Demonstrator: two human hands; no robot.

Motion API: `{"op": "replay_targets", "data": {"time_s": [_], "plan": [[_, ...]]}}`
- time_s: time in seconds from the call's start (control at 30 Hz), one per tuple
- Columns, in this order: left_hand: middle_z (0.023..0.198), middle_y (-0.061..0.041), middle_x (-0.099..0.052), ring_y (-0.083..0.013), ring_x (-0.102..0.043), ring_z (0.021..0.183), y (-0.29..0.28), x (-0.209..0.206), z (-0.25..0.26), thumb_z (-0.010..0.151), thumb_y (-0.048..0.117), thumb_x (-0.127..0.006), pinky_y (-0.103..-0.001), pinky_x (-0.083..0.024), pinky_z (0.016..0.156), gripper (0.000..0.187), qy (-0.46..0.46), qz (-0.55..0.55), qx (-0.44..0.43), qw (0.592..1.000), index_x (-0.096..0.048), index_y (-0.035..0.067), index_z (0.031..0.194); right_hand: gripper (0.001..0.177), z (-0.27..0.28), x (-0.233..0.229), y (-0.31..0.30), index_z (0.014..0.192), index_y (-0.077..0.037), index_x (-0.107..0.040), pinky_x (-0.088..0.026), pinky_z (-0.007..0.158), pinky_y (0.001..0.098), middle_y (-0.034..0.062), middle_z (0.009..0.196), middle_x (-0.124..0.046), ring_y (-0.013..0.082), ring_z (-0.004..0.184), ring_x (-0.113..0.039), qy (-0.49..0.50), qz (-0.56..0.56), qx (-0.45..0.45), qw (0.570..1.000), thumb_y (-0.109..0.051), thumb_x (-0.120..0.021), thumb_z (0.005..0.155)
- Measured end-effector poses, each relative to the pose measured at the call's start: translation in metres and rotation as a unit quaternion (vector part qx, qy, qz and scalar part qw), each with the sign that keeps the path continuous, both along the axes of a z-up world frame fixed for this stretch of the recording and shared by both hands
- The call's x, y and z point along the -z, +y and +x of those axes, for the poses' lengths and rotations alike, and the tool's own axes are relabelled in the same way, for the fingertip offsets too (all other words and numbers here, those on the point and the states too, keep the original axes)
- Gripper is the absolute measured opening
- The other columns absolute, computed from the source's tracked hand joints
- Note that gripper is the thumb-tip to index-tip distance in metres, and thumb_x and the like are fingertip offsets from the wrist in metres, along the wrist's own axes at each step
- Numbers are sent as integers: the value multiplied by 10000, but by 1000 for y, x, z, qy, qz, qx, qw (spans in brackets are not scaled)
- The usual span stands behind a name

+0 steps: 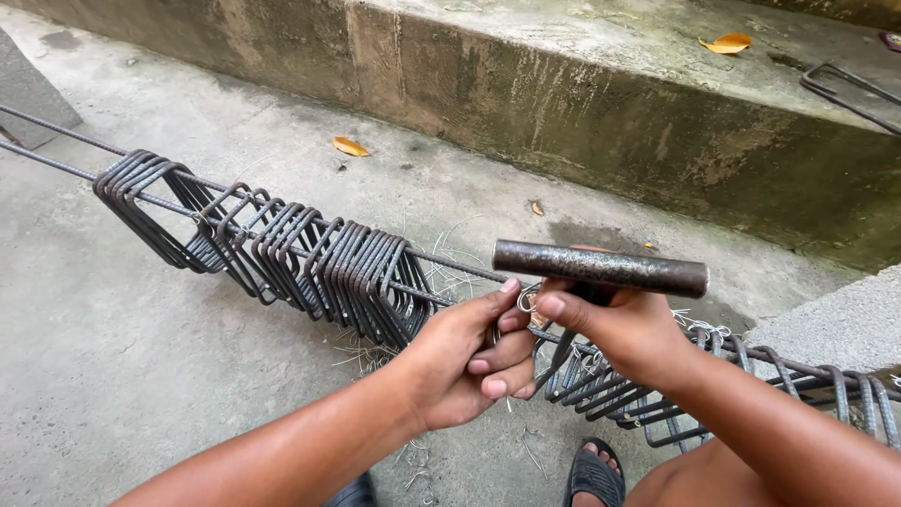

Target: Tying metal stirrups to a rebar rod using wire and a manual twisting tool

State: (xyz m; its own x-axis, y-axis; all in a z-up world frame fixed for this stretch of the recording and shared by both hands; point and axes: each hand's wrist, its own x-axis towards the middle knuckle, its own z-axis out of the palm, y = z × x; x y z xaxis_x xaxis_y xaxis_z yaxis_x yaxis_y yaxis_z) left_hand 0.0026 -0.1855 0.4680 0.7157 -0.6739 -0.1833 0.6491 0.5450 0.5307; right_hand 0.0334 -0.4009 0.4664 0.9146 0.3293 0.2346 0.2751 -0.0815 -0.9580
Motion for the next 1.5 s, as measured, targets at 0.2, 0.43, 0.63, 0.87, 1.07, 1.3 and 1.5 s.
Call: {"op": "replay_targets", "data": {"time_s": [0.2,0.43,0.63,0.87,1.07,1.3,1.5], "plan": [[548,47,-324,-101,-392,463,-3,0,-9,1150,330,-379,-320,-442,614,398,38,-27,-42,998,-426,166,790,313,-12,-38,28,818,-54,-632,-508,573,242,26,777,-666,112,640,-607,-271,-101,-23,957,-21,-890,643],[571,27,-290,-108,-272,491,0,-15,-5,1142,277,-335,-242,-296,494,388,-15,-43,-53,998,-398,145,784,259,-4,-44,27,831,-43,-640,-551,698,289,71,835,-691,167,752,-654,-318,-96,-7,943,-87,-855,694],[548,35,-233,-102,-154,476,-2,-22,-8,1123,234,-289,-264,-169,432,371,-99,-38,-52,993,-346,150,766,210,-4,-54,16,814,-43,-636,-557,727,286,50,797,-699,168,789,-651,-341,-126,6,932,-78,-828,737],[569,15,-368,-111,-283,456,0,-18,-20,1124,239,-305,-282,-274,401,372,-302,187,-48,933,-402,119,785,278,3,-59,-10,935,0,-738,-543,557,295,94,800,-754,172,635,-663,-110,-117,14,987,-247,-753,809],[607,12,-417,-116,-327,507,6,-3,-12,1115,187,-364,-300,-320,442,357,-368,284,-35,885,-444,108,777,288,17,-48,-21,971,60,-771,-515,531,308,159,782,-780,203,625,-666,37,-98,-48,993,-180,-761,814],[634,-41,-406,-164,-385,534,8,3,4,1095,147,-336,-320,-344,497,275,-139,159,22,977,-502,14,920,216,10,-53,-4,799,-26,-721,-597,534,304,82,708,-772,152,586,-695,-18,-107,-226,968,-177,-657,940],[629,-12,-415,-55,-265,473,11,-5,1,1024,138,-406,-217,-162,399,191,-72,116,128,982,-530,28,929,239,11,-52,-1,864,-22,-719,-552,551,310,58,753,-757,144,616,-638,-79,-160,-318,931,-232,-650,955]]}}
